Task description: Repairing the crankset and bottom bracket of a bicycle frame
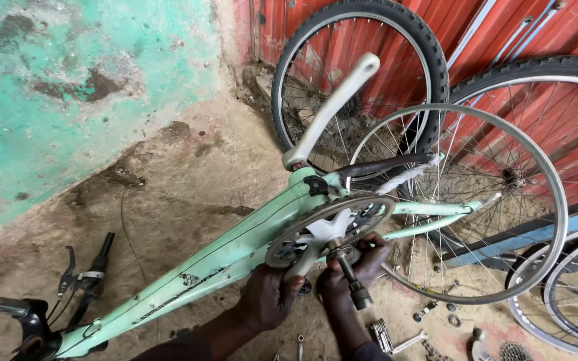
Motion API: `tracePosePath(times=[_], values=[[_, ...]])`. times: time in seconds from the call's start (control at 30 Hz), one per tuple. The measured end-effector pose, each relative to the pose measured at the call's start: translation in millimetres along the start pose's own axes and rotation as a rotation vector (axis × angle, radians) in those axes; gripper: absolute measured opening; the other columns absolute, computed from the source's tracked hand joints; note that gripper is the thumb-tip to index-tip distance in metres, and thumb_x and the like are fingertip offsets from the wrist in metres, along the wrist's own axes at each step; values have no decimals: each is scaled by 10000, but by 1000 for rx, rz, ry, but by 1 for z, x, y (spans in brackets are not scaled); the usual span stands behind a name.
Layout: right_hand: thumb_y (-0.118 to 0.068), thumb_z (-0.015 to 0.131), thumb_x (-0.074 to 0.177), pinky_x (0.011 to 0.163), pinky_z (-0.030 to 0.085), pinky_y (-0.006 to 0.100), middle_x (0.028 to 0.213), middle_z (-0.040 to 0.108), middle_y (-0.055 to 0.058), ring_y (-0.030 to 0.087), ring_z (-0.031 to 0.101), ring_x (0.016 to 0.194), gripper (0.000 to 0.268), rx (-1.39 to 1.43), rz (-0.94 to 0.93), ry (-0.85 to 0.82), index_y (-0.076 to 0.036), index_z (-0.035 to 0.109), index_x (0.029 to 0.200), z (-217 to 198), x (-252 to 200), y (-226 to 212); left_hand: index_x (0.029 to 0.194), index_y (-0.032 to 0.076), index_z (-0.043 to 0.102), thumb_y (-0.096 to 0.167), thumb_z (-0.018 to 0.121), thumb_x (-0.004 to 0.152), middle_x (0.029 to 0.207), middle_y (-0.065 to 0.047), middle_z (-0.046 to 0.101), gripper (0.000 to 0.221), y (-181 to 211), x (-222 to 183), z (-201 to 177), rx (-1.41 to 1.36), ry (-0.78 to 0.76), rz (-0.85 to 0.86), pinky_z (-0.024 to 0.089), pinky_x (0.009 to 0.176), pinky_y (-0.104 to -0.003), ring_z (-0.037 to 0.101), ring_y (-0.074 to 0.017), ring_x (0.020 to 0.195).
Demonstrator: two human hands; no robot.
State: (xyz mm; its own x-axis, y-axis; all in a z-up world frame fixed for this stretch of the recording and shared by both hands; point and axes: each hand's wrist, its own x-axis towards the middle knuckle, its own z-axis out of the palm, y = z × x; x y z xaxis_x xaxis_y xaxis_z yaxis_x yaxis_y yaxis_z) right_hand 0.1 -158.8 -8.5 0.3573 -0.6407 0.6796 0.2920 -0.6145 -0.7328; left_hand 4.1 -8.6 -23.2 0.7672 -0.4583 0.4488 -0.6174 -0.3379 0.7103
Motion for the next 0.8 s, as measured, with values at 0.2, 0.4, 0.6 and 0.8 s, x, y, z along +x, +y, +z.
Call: tracePosePath(times=[0.2,0.4,0.6,0.8], values=[[-728,451,915,843,385,364,1031,427,55,179,436,956,719,211,249,-98,-50,446,1155,-3,-21,-19,1417,-13,520,359,455,1035,1372,-277,601,538,-7,1,18,-133,17,10,397,1065,-466,550,-437,1317],[-283,595,1008,980,397,313,1157,416,28,144,457,1079,308,442,511,-267,-157,395,1205,-19,-25,-21,972,105,658,412,495,1053,689,-54,576,356,45,6,-33,-112,-189,-392,342,593,-406,560,-165,626],[-607,574,800,1071,452,377,1557,505,178,250,535,1364,1007,364,1001,-354,-113,261,1620,-41,-1,-113,826,130,532,427,405,1111,651,-23,423,431,95,5,-82,-33,-333,-292,300,610,-371,421,-150,580],[-551,585,862,985,529,352,1283,760,142,209,685,1222,667,303,888,-315,-34,723,1262,-42,7,-130,912,80,725,513,438,1042,856,-201,745,535,106,4,-82,261,-199,-405,467,711,-500,694,-432,823]])
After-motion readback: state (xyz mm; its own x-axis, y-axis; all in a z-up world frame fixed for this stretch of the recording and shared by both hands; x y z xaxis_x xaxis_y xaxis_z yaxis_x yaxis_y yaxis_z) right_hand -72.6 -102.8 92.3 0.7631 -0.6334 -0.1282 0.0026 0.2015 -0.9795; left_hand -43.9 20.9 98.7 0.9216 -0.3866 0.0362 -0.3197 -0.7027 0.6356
